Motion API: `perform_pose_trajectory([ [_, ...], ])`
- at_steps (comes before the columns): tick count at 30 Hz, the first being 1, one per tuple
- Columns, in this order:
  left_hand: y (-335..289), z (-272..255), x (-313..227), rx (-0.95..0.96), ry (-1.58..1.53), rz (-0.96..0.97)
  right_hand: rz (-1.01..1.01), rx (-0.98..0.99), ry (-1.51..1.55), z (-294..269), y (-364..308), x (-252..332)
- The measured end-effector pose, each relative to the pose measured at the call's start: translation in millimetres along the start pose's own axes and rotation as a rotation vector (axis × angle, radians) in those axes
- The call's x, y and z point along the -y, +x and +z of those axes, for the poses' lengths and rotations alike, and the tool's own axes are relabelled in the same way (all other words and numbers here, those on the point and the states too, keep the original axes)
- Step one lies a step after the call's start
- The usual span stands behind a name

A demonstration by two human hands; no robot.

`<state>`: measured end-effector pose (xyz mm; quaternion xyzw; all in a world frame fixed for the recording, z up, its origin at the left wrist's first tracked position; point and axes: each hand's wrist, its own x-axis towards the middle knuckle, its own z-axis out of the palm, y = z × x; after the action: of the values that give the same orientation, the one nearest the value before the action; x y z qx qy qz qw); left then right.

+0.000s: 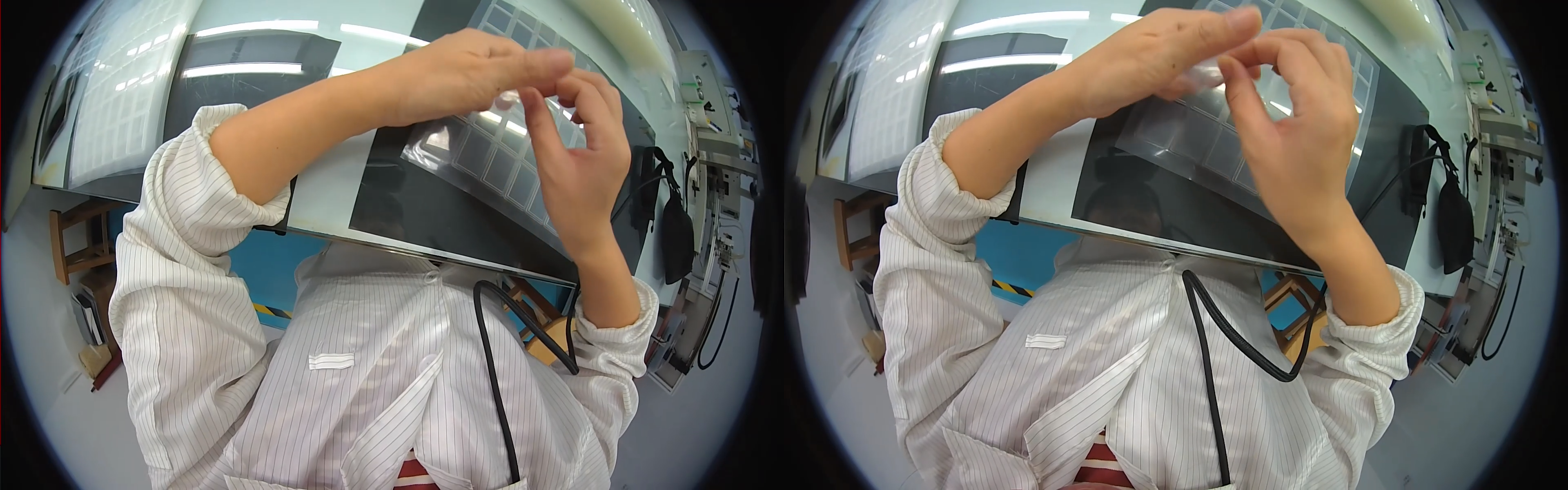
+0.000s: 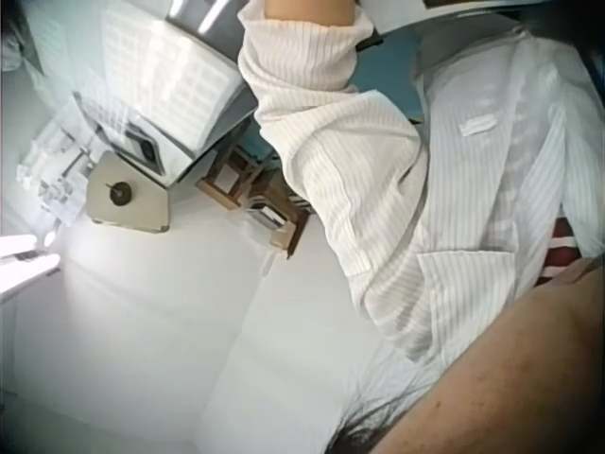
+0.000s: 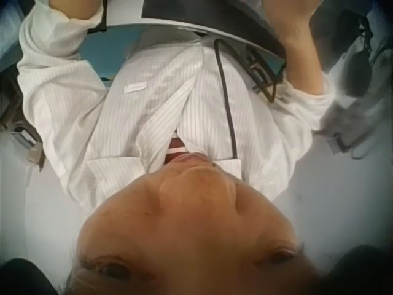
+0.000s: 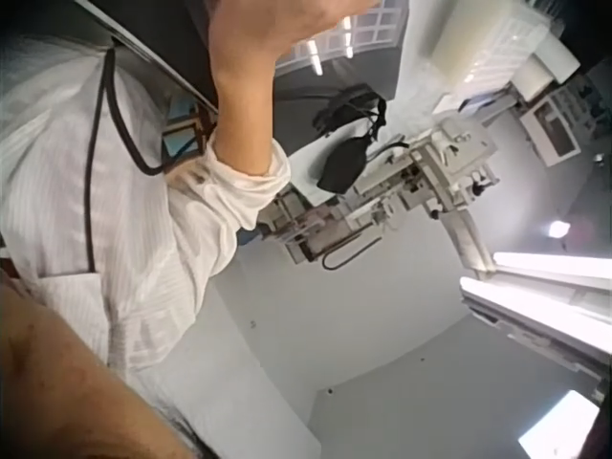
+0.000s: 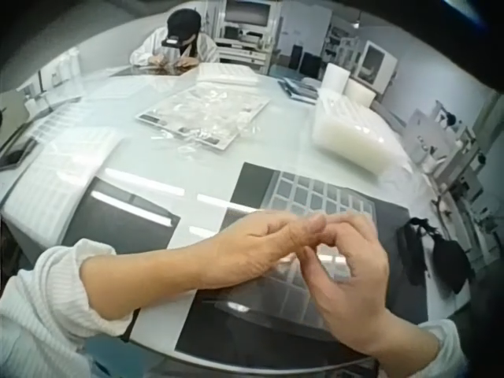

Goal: Inspecting and sorting small transparent plastic bags on a light table within a manufacturing environment.

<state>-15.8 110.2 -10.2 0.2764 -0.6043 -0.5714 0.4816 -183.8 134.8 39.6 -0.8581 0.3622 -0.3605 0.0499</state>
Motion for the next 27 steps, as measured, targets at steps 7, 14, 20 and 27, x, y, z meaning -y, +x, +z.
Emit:
perform_pose_trajectory([
  [7, -5.9, -4.1, -0.1, -0.150, -0.098, -0.174, 0.042, 0.043, -0.025, -3.6, -26.0, 1.1],
  [14, -8.1, 2.3, -4.2, -0.156, 0.058, -0.206, -0.051, 0.192, -0.111, 9.7, -45.8, 8.2],
  [20, -7.5, 1.5, -3.3, -0.122, 0.080, -0.206, -0.050, 0.120, -0.133, 13.3, -47.1, 6.5],
  [27, -7.6, 0.7, -2.0, -0.115, 0.089, -0.189, -0.082, 0.118, -0.117, 14.1, -47.0, 8.1],
])
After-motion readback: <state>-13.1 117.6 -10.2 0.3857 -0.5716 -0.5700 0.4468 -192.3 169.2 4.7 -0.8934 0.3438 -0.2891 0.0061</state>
